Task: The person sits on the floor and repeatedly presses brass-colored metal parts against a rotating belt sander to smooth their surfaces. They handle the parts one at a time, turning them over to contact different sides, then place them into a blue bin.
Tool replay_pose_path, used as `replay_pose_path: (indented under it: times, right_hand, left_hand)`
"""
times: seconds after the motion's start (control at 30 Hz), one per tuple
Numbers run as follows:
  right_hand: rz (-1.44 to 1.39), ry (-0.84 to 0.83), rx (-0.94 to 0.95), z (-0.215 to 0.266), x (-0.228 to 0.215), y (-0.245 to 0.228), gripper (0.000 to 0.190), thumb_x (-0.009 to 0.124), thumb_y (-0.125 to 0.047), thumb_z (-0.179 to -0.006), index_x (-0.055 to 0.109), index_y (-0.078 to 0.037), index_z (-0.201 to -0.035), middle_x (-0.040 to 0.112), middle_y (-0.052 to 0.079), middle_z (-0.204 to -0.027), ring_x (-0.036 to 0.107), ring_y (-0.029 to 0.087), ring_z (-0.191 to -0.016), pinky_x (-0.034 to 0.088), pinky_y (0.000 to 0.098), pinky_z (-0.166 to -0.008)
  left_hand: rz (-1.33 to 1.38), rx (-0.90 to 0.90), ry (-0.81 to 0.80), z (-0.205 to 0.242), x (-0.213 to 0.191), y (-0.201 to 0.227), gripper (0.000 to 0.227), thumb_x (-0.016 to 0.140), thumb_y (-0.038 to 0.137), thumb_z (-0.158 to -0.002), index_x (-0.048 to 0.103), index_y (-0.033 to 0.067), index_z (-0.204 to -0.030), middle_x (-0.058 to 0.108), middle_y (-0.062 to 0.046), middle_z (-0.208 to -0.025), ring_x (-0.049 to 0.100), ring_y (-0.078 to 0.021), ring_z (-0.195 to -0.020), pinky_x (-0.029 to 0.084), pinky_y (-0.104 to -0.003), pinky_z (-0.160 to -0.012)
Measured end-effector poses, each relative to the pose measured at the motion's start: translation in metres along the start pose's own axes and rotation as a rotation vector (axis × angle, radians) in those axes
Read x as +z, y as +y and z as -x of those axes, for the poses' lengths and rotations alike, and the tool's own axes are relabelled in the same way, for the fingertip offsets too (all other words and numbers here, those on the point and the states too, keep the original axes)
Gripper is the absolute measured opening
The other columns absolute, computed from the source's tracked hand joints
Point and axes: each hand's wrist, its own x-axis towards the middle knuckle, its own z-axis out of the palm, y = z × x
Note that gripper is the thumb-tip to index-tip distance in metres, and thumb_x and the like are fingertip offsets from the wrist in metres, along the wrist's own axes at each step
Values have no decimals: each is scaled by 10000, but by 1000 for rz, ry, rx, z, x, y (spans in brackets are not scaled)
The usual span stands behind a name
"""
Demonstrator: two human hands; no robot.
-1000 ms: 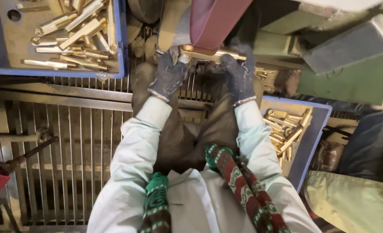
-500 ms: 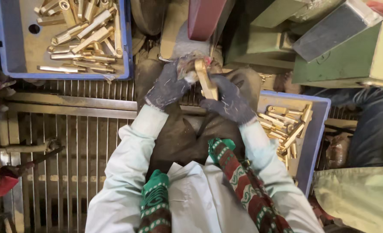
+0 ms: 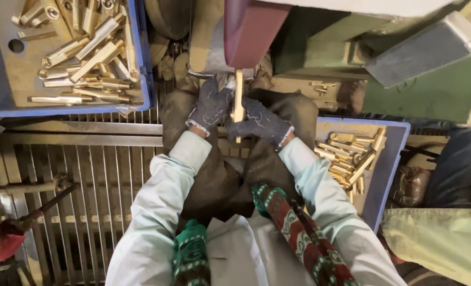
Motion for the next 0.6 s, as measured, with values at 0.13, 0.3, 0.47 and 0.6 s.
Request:
replay_pose_path:
  times: [0.13, 0.3, 0.47, 0.6]
  right_hand:
    - [-75, 18, 8, -9, 0, -10, 395, 793, -177, -866, 657, 17, -1181, 717, 56, -1010, 675, 129, -899, 583, 297, -801]
    - [-442, 155, 136, -29, -6, -25, 307, 717, -164, -884, 672, -8, -1145, 739, 90, -952, 707, 182, -816, 572, 319, -676]
    - [-443, 70, 56, -11, -7, -27, 344, 735, -207, -940, 693, 77, -1129, 752, 128, -961, 702, 198, -847, 564, 309, -746]
    - [443, 91, -226, 39, 10, -27, 514, 842, -234, -810, 627, 19, -1202, 735, 143, -1020, 701, 244, -911, 581, 375, -807]
  left_hand:
    - [-65, -215, 89, -5, 3, -49, 316, 654, 255, -1029, 664, -51, -1109, 705, -244, -1028, 669, -369, -931, 531, -441, -827]
    - [-815, 369, 77, -20, 10, -98, 304, 556, 119, -1009, 641, -5, -1273, 623, -294, -1127, 611, -455, -1028, 512, -488, -892]
    - [-867, 309, -89, -9, -3, -61, 286, 578, 102, -991, 645, 36, -1261, 631, -251, -1110, 615, -448, -1062, 508, -503, -916]
    - [-160, 242, -213, 37, -19, 33, 354, 631, 78, -992, 601, 26, -1341, 646, -163, -1236, 617, -312, -1197, 504, -404, -1029]
